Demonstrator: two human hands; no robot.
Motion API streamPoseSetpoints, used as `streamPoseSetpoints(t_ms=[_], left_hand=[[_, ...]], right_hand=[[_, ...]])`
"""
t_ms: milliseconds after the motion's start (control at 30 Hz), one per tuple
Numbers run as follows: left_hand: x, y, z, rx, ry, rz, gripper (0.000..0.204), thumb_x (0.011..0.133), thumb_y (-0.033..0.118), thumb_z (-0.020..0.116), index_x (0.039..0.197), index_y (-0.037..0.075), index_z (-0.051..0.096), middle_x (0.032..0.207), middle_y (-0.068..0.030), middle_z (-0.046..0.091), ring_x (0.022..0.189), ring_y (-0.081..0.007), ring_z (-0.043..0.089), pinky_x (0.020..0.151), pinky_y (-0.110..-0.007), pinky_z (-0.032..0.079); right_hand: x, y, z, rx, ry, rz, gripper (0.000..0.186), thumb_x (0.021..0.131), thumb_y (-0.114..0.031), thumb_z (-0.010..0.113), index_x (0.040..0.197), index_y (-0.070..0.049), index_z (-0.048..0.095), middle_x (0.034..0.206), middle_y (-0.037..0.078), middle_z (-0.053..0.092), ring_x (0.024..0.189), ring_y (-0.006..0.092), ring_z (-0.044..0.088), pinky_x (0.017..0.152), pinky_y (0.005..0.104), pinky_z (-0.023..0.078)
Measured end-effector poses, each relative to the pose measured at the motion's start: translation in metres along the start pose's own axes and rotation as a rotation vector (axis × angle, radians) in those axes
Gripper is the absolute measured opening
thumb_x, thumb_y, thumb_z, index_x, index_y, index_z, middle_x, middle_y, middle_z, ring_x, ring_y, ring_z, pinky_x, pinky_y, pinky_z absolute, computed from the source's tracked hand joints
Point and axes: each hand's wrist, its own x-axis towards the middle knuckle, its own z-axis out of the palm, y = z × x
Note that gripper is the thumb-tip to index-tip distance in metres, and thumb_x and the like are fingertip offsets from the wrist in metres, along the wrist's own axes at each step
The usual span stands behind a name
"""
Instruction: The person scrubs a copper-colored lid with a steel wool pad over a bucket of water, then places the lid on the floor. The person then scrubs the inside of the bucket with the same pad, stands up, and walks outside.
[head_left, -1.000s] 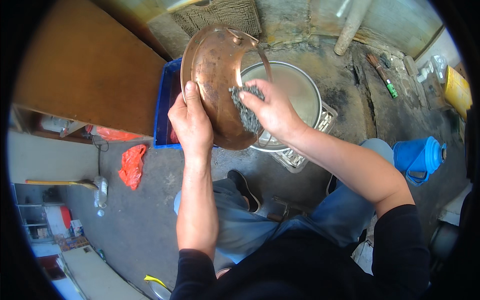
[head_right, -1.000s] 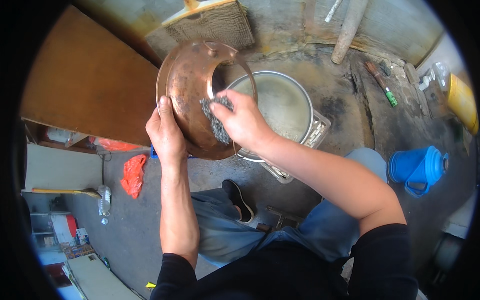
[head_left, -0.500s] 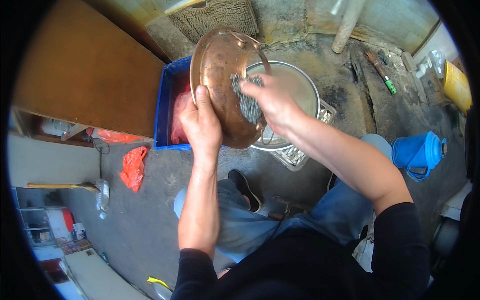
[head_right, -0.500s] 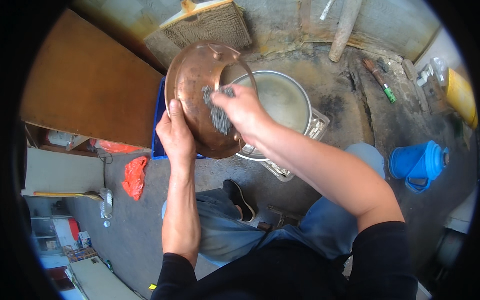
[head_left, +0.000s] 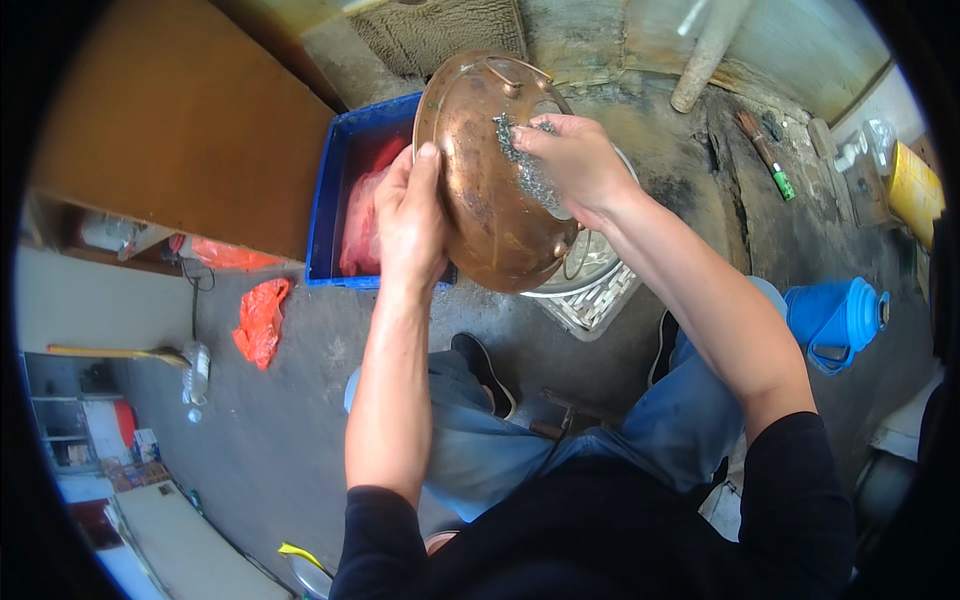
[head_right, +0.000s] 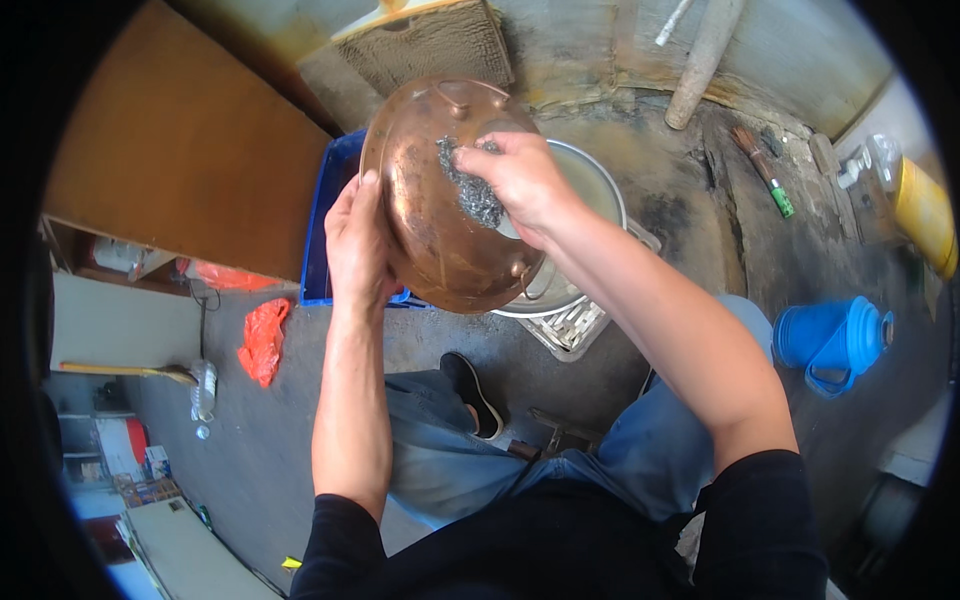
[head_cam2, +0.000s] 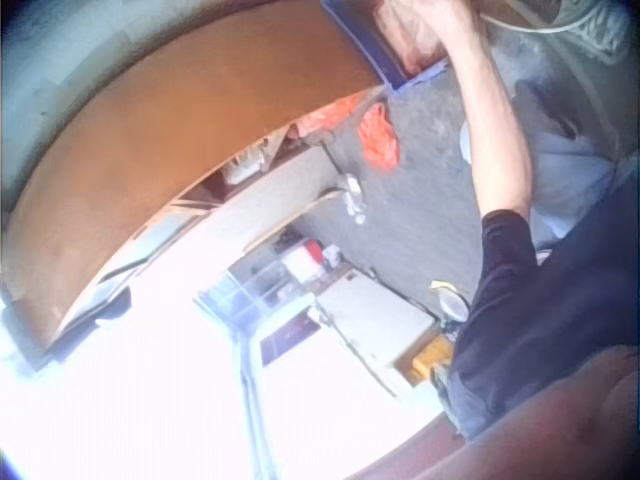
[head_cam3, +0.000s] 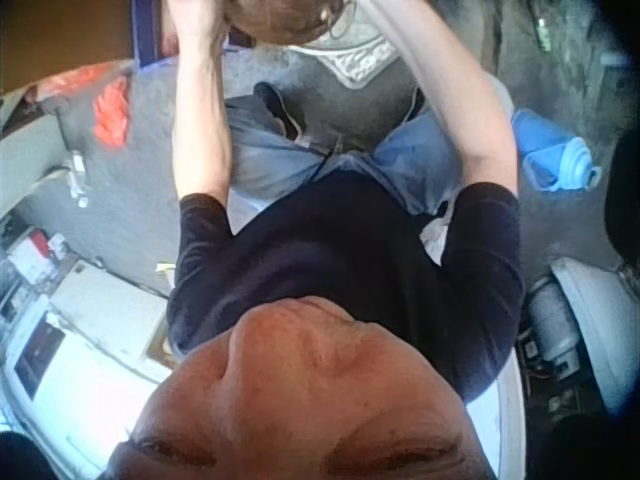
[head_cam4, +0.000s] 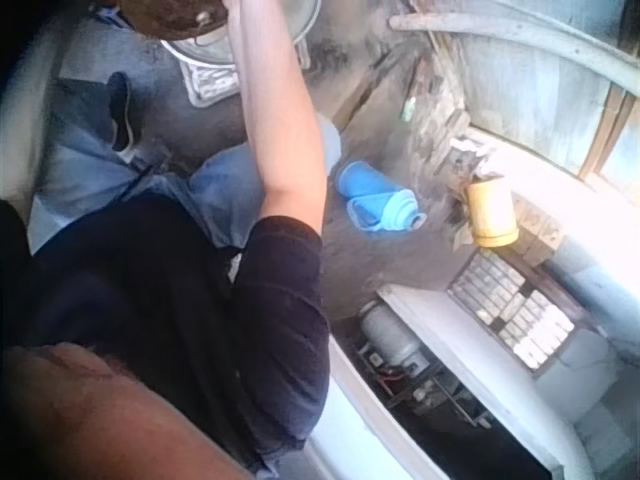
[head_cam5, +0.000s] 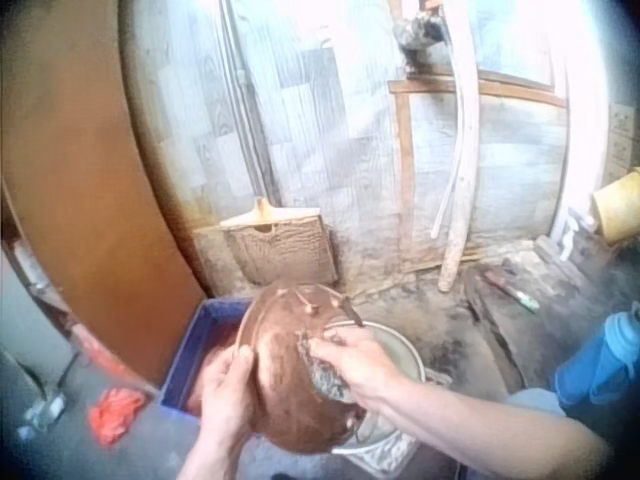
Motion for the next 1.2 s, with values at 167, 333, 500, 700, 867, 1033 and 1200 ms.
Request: streamPoseSetpoints(t_ms=[167,333,500,700,867,1033,1200], left_hand=[[0.004,-0.009,-0.002,0.111,0.121,0.057,0.038,0.108,0.026,0.047,0.116,-0.006,0.065,0.101,-0.0082,0.070,0.085,-0.0097,0.062,0.077,-0.025,0.051],[0.001,-0.008,-0.001,0.270,0.147,0.113,0.042,0.108,0.029,0.047,0.105,-0.006,0.069,0.090,-0.0052,0.069,0.080,-0.0084,0.058,0.072,-0.026,0.049],[0.000,-0.009,0.010,0.437,0.159,0.198,0.045,0.108,0.030,0.048,0.090,-0.005,0.069,0.075,-0.0031,0.065,0.069,-0.0078,0.052,0.062,-0.029,0.046],[0.003,0.005,0.000,0.490,0.206,0.292,0.045,0.107,0.030,0.048,0.093,-0.007,0.069,0.074,-0.0044,0.066,0.070,-0.0076,0.054,0.064,-0.028,0.046],[0.001,0.005,0.000,0.384,0.235,0.245,0.046,0.107,0.030,0.048,0.092,-0.008,0.068,0.072,-0.0041,0.065,0.069,-0.0075,0.053,0.063,-0.029,0.046],[-0.002,0.002,0.009,0.417,0.204,0.240,0.046,0.108,0.030,0.047,0.087,-0.007,0.067,0.070,-0.0038,0.064,0.067,-0.0083,0.052,0.062,-0.029,0.046],[0.001,-0.001,0.005,0.370,0.167,0.215,0.049,0.108,0.032,0.045,0.083,-0.005,0.066,0.070,-0.0021,0.062,0.068,-0.0081,0.051,0.062,-0.029,0.044]], right_hand=[[0.006,0.007,-0.025,-0.650,0.188,-0.499,0.020,0.086,-0.012,0.072,0.099,0.002,0.068,0.094,0.015,0.072,0.086,0.0213,0.068,0.079,0.0351,0.053],[-0.004,-0.001,0.007,-0.775,-0.004,-0.893,0.017,0.085,-0.013,0.071,0.098,-0.003,0.069,0.096,0.010,0.066,0.098,0.0266,0.063,0.089,0.0364,0.050],[0.011,0.001,0.008,-0.890,0.046,-1.083,0.010,0.081,-0.004,0.073,0.090,-0.003,0.071,0.089,0.012,0.065,0.088,0.0281,0.064,0.082,0.0388,0.052],[-0.015,0.012,0.021,-0.831,-0.059,-1.002,0.010,0.081,-0.003,0.072,0.091,-0.001,0.073,0.088,0.013,0.066,0.085,0.0285,0.065,0.080,0.0379,0.053],[-0.015,0.007,0.028,-0.770,-0.011,-1.005,0.013,0.079,-0.005,0.075,0.090,-0.002,0.071,0.088,0.011,0.066,0.088,0.0282,0.064,0.079,0.0391,0.052],[0.015,-0.007,0.023,-0.762,0.066,-0.920,0.012,0.082,-0.009,0.073,0.093,-0.003,0.072,0.090,0.012,0.065,0.089,0.0271,0.064,0.080,0.0375,0.051],[0.024,-0.006,0.011,-0.850,0.097,-0.988,0.019,0.083,-0.017,0.073,0.097,-0.004,0.072,0.094,0.014,0.066,0.091,0.0305,0.063,0.084,0.0429,0.050]])
